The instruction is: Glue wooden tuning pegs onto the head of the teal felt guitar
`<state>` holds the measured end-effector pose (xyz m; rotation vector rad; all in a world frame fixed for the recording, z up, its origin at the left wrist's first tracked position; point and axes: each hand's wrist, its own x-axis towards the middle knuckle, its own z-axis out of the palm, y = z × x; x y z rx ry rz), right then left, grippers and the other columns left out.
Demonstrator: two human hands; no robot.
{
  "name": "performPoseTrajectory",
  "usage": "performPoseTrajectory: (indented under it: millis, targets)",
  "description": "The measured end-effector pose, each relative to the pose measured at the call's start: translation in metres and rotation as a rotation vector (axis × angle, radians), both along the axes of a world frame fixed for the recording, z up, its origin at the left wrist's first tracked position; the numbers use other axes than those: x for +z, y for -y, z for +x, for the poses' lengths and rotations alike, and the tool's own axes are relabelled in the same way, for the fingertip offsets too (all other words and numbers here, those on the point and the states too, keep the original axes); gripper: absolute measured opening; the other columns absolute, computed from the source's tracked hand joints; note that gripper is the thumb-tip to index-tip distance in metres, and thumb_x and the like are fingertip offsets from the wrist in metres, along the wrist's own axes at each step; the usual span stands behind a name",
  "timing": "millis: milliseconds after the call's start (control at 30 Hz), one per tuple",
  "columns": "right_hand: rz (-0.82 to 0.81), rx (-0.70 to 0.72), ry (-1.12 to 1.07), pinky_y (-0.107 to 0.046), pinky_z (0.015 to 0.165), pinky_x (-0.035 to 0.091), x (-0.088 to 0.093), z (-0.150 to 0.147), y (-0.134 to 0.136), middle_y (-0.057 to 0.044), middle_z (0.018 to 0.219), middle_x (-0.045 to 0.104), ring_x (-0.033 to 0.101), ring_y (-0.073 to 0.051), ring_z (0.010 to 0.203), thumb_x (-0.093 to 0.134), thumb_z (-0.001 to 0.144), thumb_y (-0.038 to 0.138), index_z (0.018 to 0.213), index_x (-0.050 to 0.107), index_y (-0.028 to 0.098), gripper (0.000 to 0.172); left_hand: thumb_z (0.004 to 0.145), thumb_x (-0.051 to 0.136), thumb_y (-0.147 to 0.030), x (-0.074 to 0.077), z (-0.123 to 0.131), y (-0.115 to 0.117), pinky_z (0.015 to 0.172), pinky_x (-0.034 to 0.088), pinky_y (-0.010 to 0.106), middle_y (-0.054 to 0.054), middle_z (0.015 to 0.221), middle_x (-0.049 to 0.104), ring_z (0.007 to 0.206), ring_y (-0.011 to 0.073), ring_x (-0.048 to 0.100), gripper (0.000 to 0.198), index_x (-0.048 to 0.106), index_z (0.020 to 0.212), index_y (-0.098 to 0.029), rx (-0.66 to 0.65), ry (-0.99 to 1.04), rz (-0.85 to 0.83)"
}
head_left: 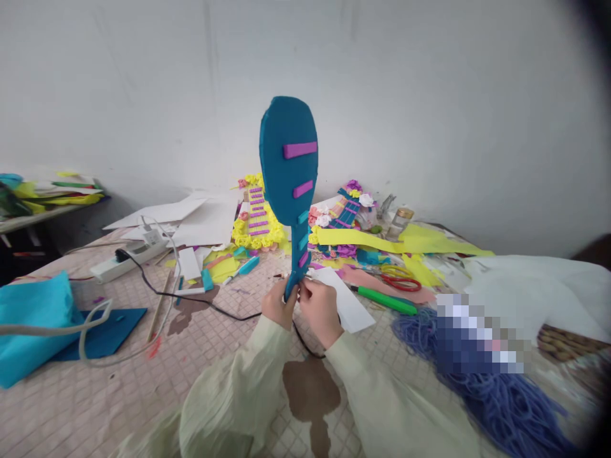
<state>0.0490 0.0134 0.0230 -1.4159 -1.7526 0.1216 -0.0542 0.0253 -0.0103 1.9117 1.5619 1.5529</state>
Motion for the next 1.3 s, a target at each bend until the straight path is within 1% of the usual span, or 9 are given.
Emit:
performPoseTrajectory:
  millis: [133, 333, 500, 567, 667, 800, 900, 1067, 1300]
  targets:
    - [-0.082, 0.006, -0.134, -0.021, 0.048, 0.035, 0.005, 0.000, -0.003, -0.004, 0.047, 0.061, 0.054, -0.013, 0.045, 0.044, 0.078, 0.019, 0.051, 0.058, 0.017, 0.030, 0.079, 0.049, -0.032, 0.001, -0.001, 0.000, 0.068, 0.049, 0.029, 0.007, 0.084, 0.070, 0.071, 0.0175, 0.064, 0.030, 0.065, 0.097, -0.015, -0.002, -0.009, -0.001]
    - [-0.167, 0.055, -0.307, -0.020, 0.047, 0.041, 0.002, 0.001, -0.008, -0.004, 0.048, 0.064, 0.058, -0.013, 0.043, 0.045, 0.077, 0.025, 0.050, 0.059, 0.017, 0.032, 0.079, 0.049, -0.031, -0.001, -0.002, 0.000, 0.073, 0.050, 0.032, 0.009, 0.093, 0.069, 0.084, 0.0216, 0.064, 0.029, 0.064, 0.100, -0.017, -0.015, -0.004, 0.031]
    - [-0.157, 0.093, -0.392, -0.022, 0.049, 0.044, 0.003, 0.001, -0.004, -0.003, 0.047, 0.063, 0.058, -0.014, 0.044, 0.048, 0.077, 0.027, 0.051, 0.061, 0.017, 0.031, 0.078, 0.052, -0.030, 0.002, -0.001, -0.002, 0.069, 0.050, 0.031, 0.007, 0.086, 0.070, 0.078, 0.0201, 0.065, 0.026, 0.065, 0.096, -0.018, -0.012, 0.013, 0.032]
    - [-0.156, 0.127, -0.435, -0.023, 0.050, 0.046, 0.005, 0.002, -0.001, -0.003, 0.048, 0.064, 0.060, -0.014, 0.045, 0.047, 0.078, 0.028, 0.059, 0.065, 0.016, 0.029, 0.078, 0.052, -0.031, 0.006, -0.003, -0.002, 0.066, 0.050, 0.029, 0.005, 0.080, 0.070, 0.072, 0.0187, 0.064, 0.026, 0.065, 0.095, -0.017, 0.000, 0.025, 0.027]
    - [-0.152, 0.179, -0.508, -0.026, 0.055, 0.051, 0.007, 0.002, 0.003, -0.004, 0.061, 0.069, 0.064, -0.016, 0.052, 0.049, 0.079, 0.030, 0.082, 0.069, 0.014, 0.025, 0.079, 0.052, -0.031, 0.014, -0.006, -0.001, 0.067, 0.051, 0.029, 0.005, 0.080, 0.070, 0.070, 0.0178, 0.064, 0.027, 0.064, 0.097, -0.015, 0.020, 0.036, 0.032]
    - [-0.148, 0.208, -0.576, -0.029, 0.061, 0.054, 0.006, 0.004, 0.007, -0.007, 0.071, 0.071, 0.066, -0.017, 0.059, 0.049, 0.079, 0.033, 0.100, 0.065, 0.012, 0.033, 0.080, 0.052, -0.029, 0.019, -0.007, 0.002, 0.069, 0.051, 0.029, 0.005, 0.080, 0.069, 0.072, 0.0173, 0.064, 0.024, 0.063, 0.096, -0.015, 0.008, 0.025, 0.072]
    - [-0.136, 0.195, -0.585, -0.030, 0.060, 0.054, 0.002, 0.006, 0.008, -0.005, 0.070, 0.070, 0.065, -0.017, 0.058, 0.049, 0.080, 0.032, 0.097, 0.067, 0.013, 0.031, 0.080, 0.051, -0.027, 0.019, -0.005, 0.002, 0.071, 0.052, 0.028, 0.005, 0.081, 0.067, 0.075, 0.0168, 0.064, 0.023, 0.063, 0.096, -0.016, -0.032, 0.006, 0.137]
    - [-0.107, 0.136, -0.537, -0.028, 0.058, 0.050, -0.005, 0.011, 0.005, -0.004, 0.064, 0.068, 0.063, -0.016, 0.055, 0.049, 0.078, 0.032, 0.089, 0.069, 0.016, 0.028, 0.082, 0.050, -0.026, 0.013, 0.001, 0.000, 0.073, 0.052, 0.030, 0.011, 0.101, 0.054, 0.078, 0.0151, 0.061, 0.025, 0.062, 0.101, -0.016, -0.111, -0.037, 0.288]
    - [-0.045, 0.097, -0.512, -0.030, 0.062, 0.047, -0.011, 0.018, -0.002, -0.005, 0.066, 0.069, 0.059, -0.020, 0.064, 0.049, 0.074, 0.027, 0.067, 0.067, 0.015, 0.023, 0.084, 0.048, -0.025, 0.009, 0.007, 0.004, 0.078, 0.053, 0.034, 0.010, 0.100, 0.051, 0.091, 0.0183, 0.057, 0.029, 0.058, 0.111, -0.021, -0.174, -0.102, 0.452]
